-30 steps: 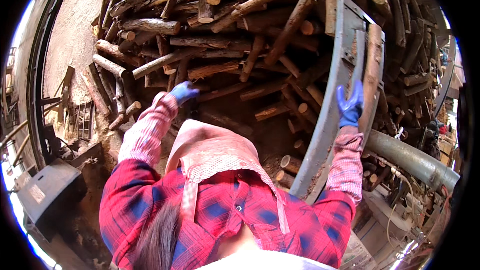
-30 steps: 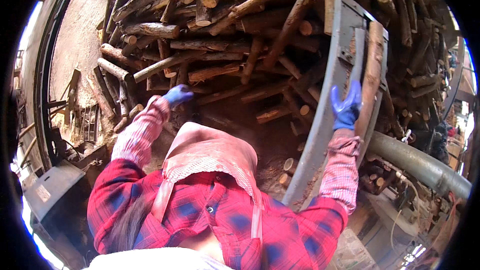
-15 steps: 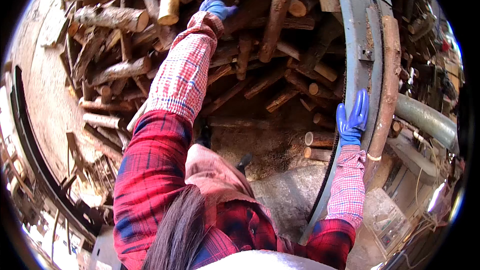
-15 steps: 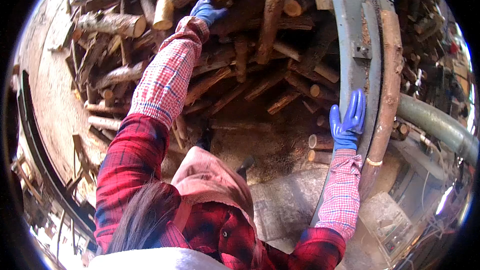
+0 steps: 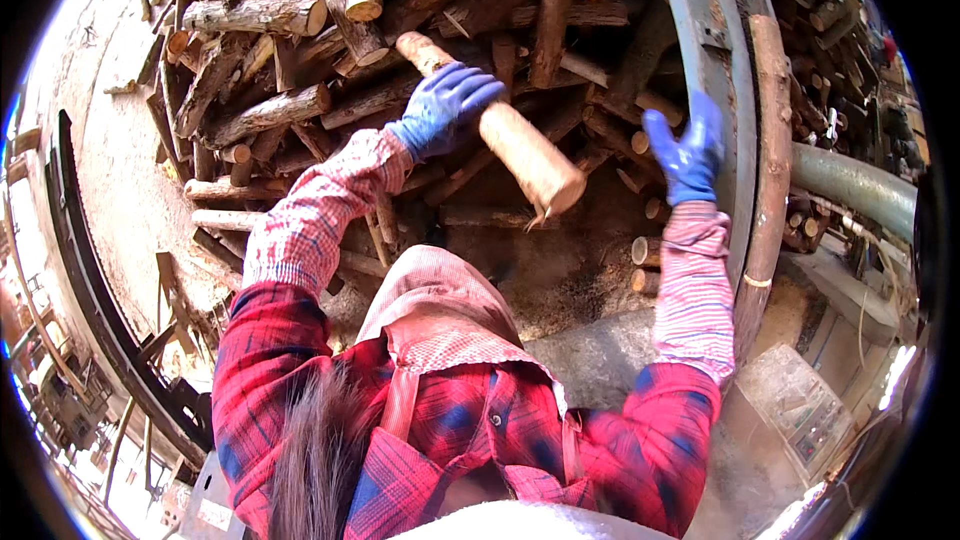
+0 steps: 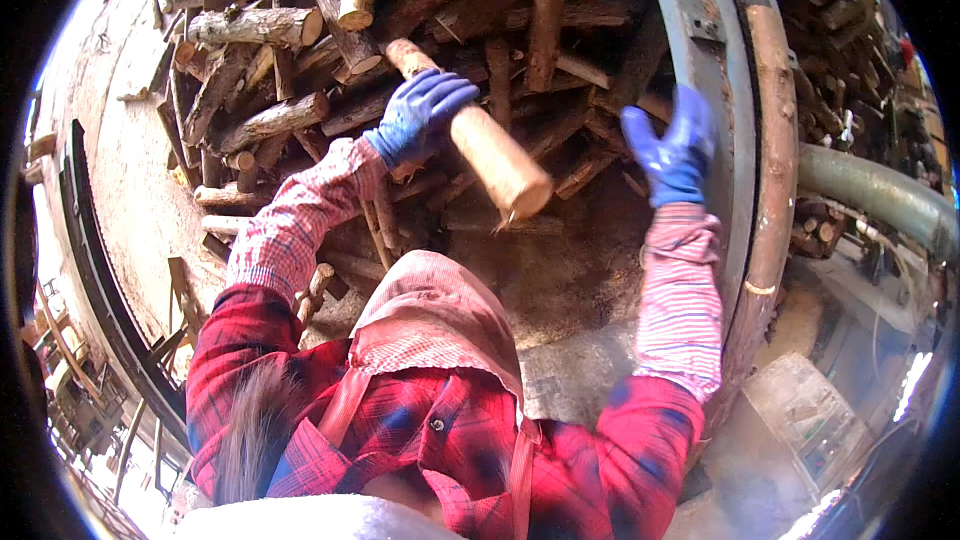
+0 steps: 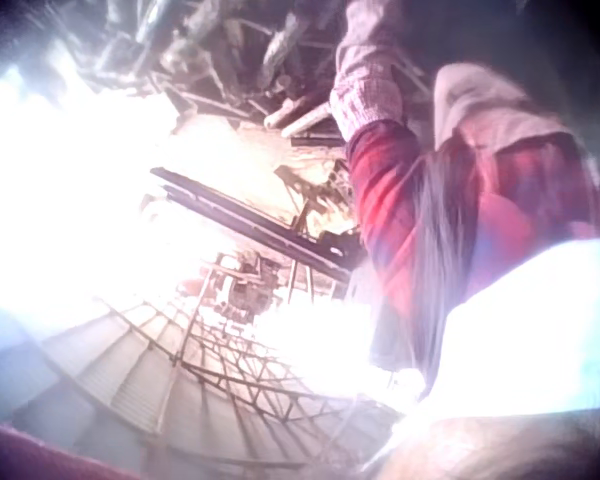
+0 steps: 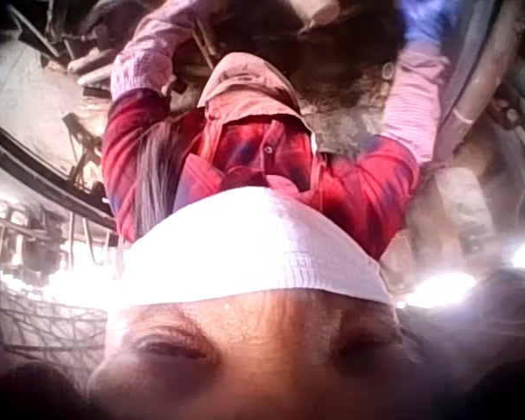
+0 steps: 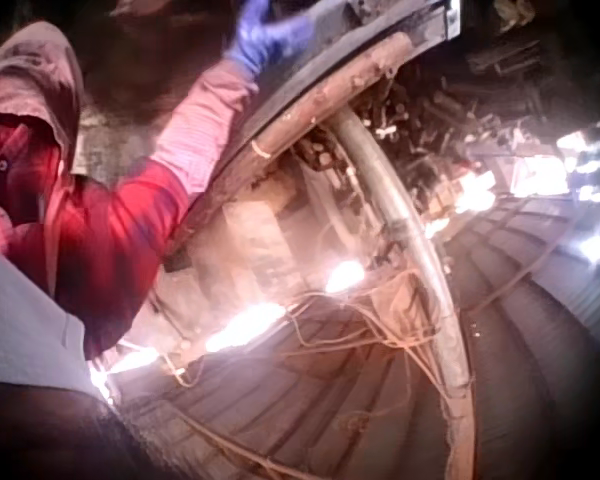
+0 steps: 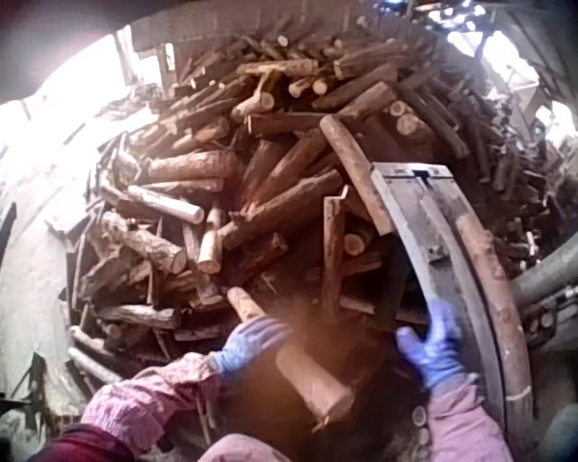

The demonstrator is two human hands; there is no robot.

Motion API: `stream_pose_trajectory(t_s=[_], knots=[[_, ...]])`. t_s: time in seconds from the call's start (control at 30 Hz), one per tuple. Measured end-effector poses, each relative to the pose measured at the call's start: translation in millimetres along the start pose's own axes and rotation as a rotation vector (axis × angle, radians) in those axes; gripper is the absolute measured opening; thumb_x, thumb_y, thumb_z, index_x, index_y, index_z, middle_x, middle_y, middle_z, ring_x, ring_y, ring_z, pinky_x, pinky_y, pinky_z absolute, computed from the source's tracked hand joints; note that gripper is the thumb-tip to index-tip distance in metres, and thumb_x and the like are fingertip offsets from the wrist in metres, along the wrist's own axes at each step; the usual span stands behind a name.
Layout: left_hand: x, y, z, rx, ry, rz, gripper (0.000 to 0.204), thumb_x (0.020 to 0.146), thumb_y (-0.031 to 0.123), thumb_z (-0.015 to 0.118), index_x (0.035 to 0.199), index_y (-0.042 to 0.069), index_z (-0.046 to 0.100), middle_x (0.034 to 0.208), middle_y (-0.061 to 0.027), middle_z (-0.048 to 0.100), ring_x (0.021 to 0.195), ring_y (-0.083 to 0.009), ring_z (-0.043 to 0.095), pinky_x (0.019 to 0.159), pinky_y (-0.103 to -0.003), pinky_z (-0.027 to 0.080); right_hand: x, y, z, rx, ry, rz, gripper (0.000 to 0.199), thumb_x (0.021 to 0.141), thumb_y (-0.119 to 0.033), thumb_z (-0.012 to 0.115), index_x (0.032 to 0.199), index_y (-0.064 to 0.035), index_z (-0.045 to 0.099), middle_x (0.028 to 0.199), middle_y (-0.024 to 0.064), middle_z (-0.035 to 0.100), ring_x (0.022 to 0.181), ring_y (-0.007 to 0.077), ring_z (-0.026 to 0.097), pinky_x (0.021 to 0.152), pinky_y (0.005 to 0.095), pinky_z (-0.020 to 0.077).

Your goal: The person repeatedly picks up logs from a large pile and feeds them into a wood chipper machine. They handle the logs one at a time, positioning them into the machine's intake chute to be processed.

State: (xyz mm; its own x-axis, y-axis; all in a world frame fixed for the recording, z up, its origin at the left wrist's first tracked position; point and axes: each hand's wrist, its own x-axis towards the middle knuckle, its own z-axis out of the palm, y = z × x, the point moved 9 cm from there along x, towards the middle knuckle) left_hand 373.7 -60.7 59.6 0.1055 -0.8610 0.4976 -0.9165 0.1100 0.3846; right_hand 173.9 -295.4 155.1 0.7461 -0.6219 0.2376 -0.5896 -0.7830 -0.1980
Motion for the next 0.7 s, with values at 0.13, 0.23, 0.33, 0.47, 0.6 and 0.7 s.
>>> stream_pose_trajectory(t_s=[0.13,0.23,0.33,0.47,0.6,0.7], knots=[[18,93,-27,0.084,-0.015,0.191,0.057,0.071,0.021,0.064,0.126,0.013,0.056,0.126,-0.0089,0.059,0.115,-0.0269,0.058,0.102,-0.049,0.043,-92,-117,86,1.252,-0.742,0.271,0.070,0.079,-0.034,0.078,0.133,-0.0020,0.046,0.126,0.0115,0.052,0.124,0.0206,0.042,0.106,0.0372,0.0340],[28,148,-38,0.211,0.011,0.126,0.060,0.071,0.017,0.064,0.130,0.016,0.054,0.131,-0.0107,0.055,0.122,-0.0251,0.053,0.105,-0.047,0.040,-150,-141,74,1.826,-0.854,0.701,0.054,0.081,-0.029,0.075,0.125,-0.0049,0.055,0.101,0.0039,0.062,0.086,0.0137,0.059,0.079,0.0277,0.0504],[24,133,-45,-0.243,0.261,-0.304,0.061,0.072,0.006,0.065,0.132,0.009,0.052,0.131,-0.0138,0.054,0.117,-0.0295,0.056,0.101,-0.045,0.044,-157,-110,42,1.795,-0.698,0.512,0.055,0.081,-0.030,0.075,0.125,-0.0054,0.054,0.099,0.0022,0.062,0.085,0.0129,0.059,0.077,0.0284,0.0500],[54,262,0,-1.712,-0.093,-0.682,0.058,0.093,0.027,0.062,0.140,0.002,0.039,0.123,-0.0075,0.054,0.106,-0.0167,0.055,0.093,-0.031,0.046,-115,-34,-67,1.635,-0.008,0.285,0.059,0.077,-0.017,0.080,0.127,-0.0033,0.052,0.105,0.0053,0.063,0.094,0.0139,0.061,0.081,0.0288,0.0528],[139,332,29,-1.566,-0.181,-0.474,0.045,0.088,0.030,0.066,0.119,0.002,0.052,0.094,-0.0039,0.061,0.079,-0.0132,0.057,0.072,-0.029,0.049,-93,-5,-236,1.309,0.388,-0.165,0.053,0.078,-0.023,0.079,0.121,-0.0039,0.054,0.106,0.0071,0.063,0.090,0.0150,0.061,0.078,0.0325,0.0522],[198,378,17,-1.452,-0.095,-0.272,0.042,0.081,0.032,0.069,0.106,0.000,0.057,0.081,-0.0048,0.064,0.065,-0.0099,0.057,0.057,-0.026,0.047,-120,37,-276,1.331,0.539,-0.108,0.054,0.077,-0.025,0.080,0.119,-0.0043,0.053,0.104,0.0068,0.063,0.090,0.0149,0.061,0.078,0.0322,0.0517]])
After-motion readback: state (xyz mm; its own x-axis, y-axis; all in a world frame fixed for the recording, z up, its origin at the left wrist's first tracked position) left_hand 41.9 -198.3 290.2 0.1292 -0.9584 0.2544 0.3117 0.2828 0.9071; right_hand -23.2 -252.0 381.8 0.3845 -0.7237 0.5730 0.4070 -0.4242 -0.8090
